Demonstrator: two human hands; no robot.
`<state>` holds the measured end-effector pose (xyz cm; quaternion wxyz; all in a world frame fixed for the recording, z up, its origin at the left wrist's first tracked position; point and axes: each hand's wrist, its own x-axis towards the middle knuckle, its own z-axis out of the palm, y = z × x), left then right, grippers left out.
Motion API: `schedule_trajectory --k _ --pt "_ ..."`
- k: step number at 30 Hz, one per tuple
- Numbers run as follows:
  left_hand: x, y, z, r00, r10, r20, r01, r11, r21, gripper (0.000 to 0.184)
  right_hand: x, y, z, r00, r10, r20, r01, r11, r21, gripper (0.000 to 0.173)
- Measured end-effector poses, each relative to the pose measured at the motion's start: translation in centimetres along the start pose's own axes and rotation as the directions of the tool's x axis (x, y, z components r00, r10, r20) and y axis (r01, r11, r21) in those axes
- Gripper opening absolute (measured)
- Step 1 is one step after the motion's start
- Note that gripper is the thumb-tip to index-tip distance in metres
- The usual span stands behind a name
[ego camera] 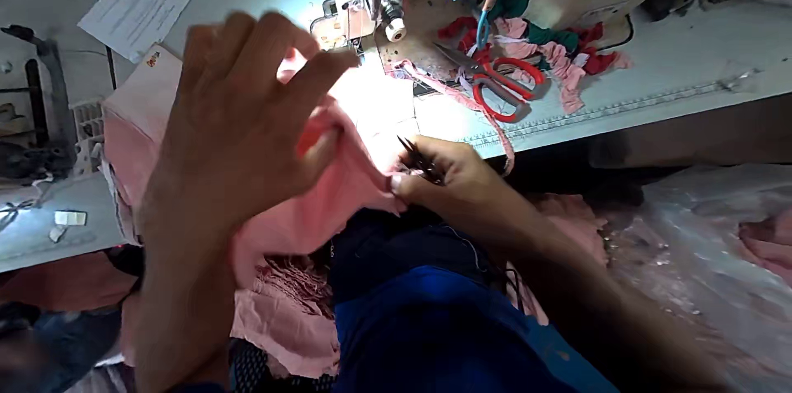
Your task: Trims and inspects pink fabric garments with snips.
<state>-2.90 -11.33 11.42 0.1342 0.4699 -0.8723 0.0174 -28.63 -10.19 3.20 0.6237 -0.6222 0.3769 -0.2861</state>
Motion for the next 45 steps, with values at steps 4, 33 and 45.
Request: schedule_trajectory --k 4,33,45 --pt "-2.0 4.8 4.4 0.899 -0.429 -0.086 0.384 0.869 -0.312 0.021 0.9 4.2 2.7 0.934 0.324 -0.147 -0.224 0.856 0.467 0.006" --pt "-5.7 10.2 12.5 0.64 -0.768 -0.036 0.383 0.358 -0.852 0.009 -2.8 1.5 3.4 0.975 0.222 -0.029 -0.196 0.908 0.37 0.025" --pt "-5.9 11.0 13.6 0.633 -0.771 -0.072 0.37 0.383 -0.846 0.01 -2.1 2.4 3.6 0.876 0.477 0.073 -0.44 0.727 0.526 0.018"
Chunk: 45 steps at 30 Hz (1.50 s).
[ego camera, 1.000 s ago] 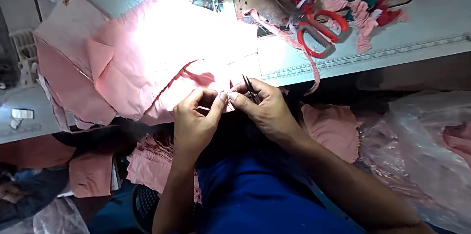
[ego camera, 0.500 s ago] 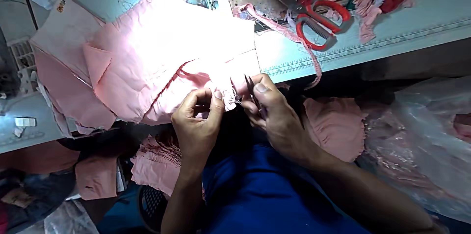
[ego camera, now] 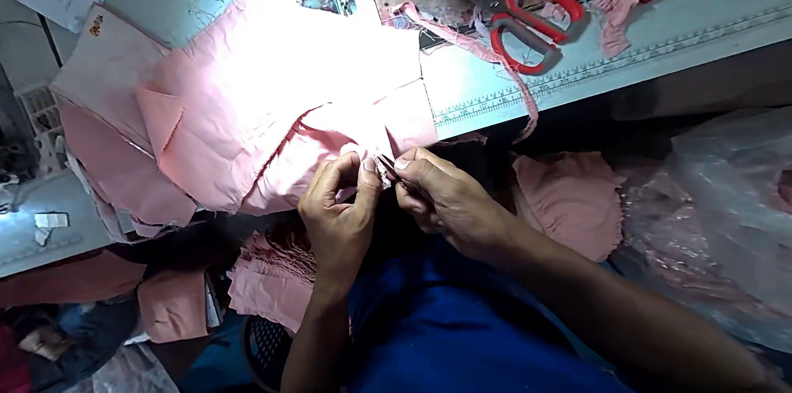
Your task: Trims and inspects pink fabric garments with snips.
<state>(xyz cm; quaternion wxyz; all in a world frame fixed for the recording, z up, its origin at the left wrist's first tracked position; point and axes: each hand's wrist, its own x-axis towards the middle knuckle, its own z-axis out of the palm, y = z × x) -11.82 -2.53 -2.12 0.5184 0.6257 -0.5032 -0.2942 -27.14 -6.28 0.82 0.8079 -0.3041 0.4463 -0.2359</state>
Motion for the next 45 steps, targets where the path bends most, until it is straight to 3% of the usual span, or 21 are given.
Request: schedule_trajectory --k 10,26,34,39,45 --pt "-0.5 -0.9 0.6 0.999 0.043 -0.021 -0.043 0.999 0.013 0.009 0.4 0.2 0.3 0.998 0.057 -0.016 -0.055 0.992 0.111 0.027" --pt "-0.6 -1.4 0.7 0.999 0.036 -0.015 -0.036 0.999 0.025 0.011 0.8 0.5 0.2 0.998 0.044 -0.038 -0.041 0.997 0.068 0.025" --pt "-1.0 -1.4 1.1 1.0 0.021 -0.012 -0.02 0.999 0.038 0.012 1.1 0.8 0.4 0.995 0.021 -0.094 -0.016 0.999 0.048 0.022" --pt "-1.0 -1.4 1.3 1.0 0.014 -0.018 -0.013 1.0 0.019 0.012 1.6 1.7 0.5 0.989 -0.072 -0.132 0.077 0.996 0.033 0.02" --pt "-1.0 -1.8 1.3 1.0 -0.004 -0.025 0.001 0.995 -0.098 0.011 1.7 1.4 -0.1 0.999 -0.016 -0.039 0.019 0.996 0.09 0.024"
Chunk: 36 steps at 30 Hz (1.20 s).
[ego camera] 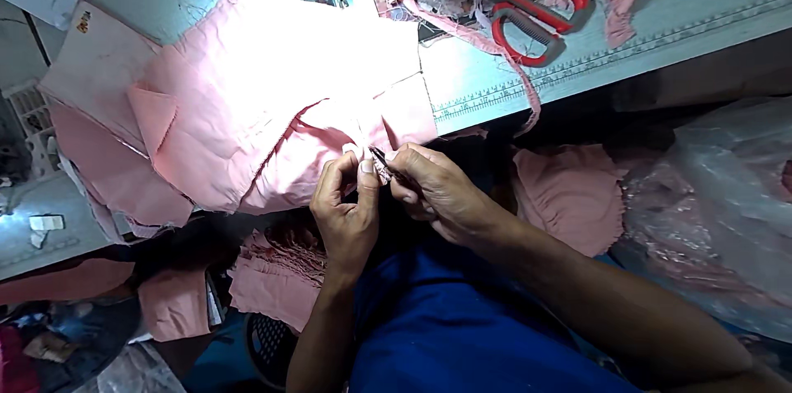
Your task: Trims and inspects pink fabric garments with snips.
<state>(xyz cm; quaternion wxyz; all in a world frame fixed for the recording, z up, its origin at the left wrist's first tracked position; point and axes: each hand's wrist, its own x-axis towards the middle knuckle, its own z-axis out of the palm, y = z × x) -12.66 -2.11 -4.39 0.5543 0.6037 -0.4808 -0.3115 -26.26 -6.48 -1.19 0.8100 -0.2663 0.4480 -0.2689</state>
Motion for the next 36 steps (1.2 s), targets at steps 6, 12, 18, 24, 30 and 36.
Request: schedule_trajectory --k 6,12,18,24,30,36 --pt "-0.1 -0.3 -0.2 0.999 0.027 0.032 -0.027 0.999 0.017 0.012 -0.2 -0.7 -0.2 0.998 0.06 -0.002 -0.06 0.996 -0.059 0.025" --pt "-0.2 -0.5 -0.3 0.997 0.059 0.041 -0.062 0.995 0.081 0.012 0.2 -0.3 0.3 0.997 0.018 -0.069 -0.022 0.998 -0.061 0.025" --pt "-0.6 -0.6 0.2 1.0 0.022 -0.007 -0.022 1.0 -0.022 0.01 0.2 0.7 0.9 0.994 -0.047 -0.101 0.05 0.998 0.033 0.026" --pt "-0.3 -0.2 -0.2 0.998 -0.066 0.009 0.067 0.996 -0.055 0.011 0.3 0.6 0.7 0.997 -0.015 -0.078 0.018 0.999 0.047 0.026" --pt "1.4 0.9 -1.3 0.985 -0.144 0.099 0.13 0.983 0.13 0.021 0.5 0.8 0.9 0.993 -0.057 -0.102 0.057 0.998 -0.005 0.023" --pt "1.6 0.5 -1.0 0.996 -0.081 0.026 0.076 0.984 0.162 0.01 0.7 0.8 0.9 0.993 -0.052 -0.102 0.053 0.999 0.008 0.024"
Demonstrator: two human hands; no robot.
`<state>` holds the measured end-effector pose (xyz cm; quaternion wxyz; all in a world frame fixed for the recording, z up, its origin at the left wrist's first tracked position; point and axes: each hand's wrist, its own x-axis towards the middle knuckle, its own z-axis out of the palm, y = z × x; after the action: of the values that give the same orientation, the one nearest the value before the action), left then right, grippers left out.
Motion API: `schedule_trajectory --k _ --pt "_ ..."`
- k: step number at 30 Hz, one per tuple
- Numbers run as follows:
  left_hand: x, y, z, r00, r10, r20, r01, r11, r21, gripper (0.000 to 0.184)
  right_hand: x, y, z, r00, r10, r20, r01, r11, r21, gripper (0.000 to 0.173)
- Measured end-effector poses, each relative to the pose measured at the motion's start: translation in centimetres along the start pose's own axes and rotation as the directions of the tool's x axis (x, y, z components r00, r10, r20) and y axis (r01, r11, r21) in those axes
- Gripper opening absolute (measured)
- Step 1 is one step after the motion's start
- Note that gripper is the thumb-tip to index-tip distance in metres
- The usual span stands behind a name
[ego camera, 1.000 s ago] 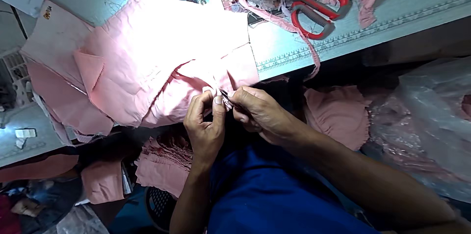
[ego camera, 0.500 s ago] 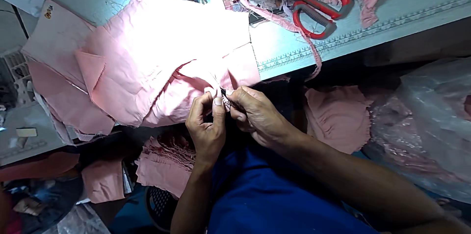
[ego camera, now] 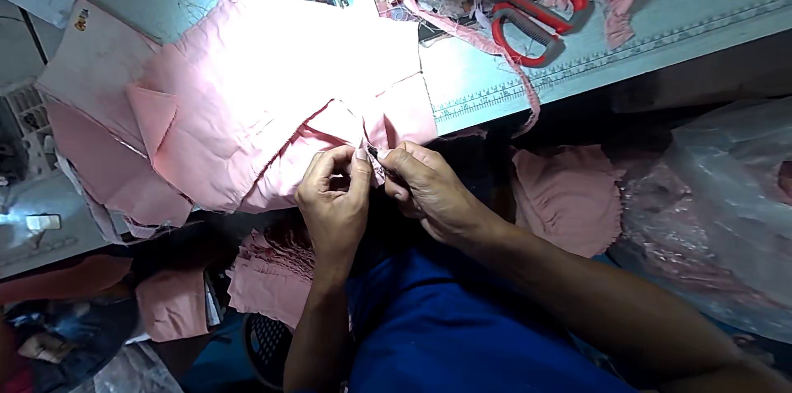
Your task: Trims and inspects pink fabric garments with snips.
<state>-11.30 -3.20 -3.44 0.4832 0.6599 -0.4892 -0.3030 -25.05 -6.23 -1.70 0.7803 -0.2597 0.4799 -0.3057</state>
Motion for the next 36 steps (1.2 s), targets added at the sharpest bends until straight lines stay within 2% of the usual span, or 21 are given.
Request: schedule_trajectory --k 3,10,19,27,29,31,33,35,36 --pt "0.0 0.2 0.2 1.0 0.017 -0.016 -0.017 0.999 -0.033 0.008 0.0 -0.1 0.1 1.0 0.013 0.005 -0.013 1.0 0.013 0.024" --pt "0.0 0.5 0.5 1.0 0.013 -0.015 -0.013 0.999 -0.052 0.009 0.1 0.1 0.0 0.995 -0.096 -0.026 0.093 0.993 -0.079 0.022" --pt "-0.1 0.2 0.5 1.0 0.018 -0.011 -0.019 0.993 -0.114 0.008 0.1 -0.4 -0.1 0.99 0.125 0.06 -0.132 0.982 0.135 0.031" --pt "-0.1 0.2 0.4 1.0 -0.002 0.0 0.002 0.989 -0.15 0.008 0.3 -0.4 -0.3 0.995 0.09 0.043 -0.095 0.984 0.152 0.032" --pt "-0.1 0.2 0.4 1.0 -0.014 -0.002 0.014 0.987 -0.16 0.008 0.3 -0.3 -0.8 0.998 0.015 0.061 -0.017 0.999 0.029 0.029" --pt "-0.2 0.2 0.2 1.0 -0.014 -0.004 0.013 0.985 -0.17 0.007 0.0 -0.2 -1.5 0.984 -0.172 0.054 0.18 0.947 -0.268 0.018" --pt "-0.2 0.2 0.0 1.0 0.001 -0.006 -0.002 0.986 -0.166 0.007 -0.1 -0.6 -1.9 0.918 -0.396 0.036 0.348 0.757 -0.553 0.022" --pt "-0.3 0.2 0.0 1.0 0.023 -0.003 -0.023 0.988 -0.154 0.007 0.1 -1.3 -2.0 0.859 -0.507 0.077 0.421 0.611 -0.671 0.029" --pt "-0.3 0.2 0.0 1.0 0.027 -0.003 -0.027 0.988 -0.153 0.007 0.4 -1.6 -2.0 0.844 -0.526 0.108 0.441 0.563 -0.699 0.027"
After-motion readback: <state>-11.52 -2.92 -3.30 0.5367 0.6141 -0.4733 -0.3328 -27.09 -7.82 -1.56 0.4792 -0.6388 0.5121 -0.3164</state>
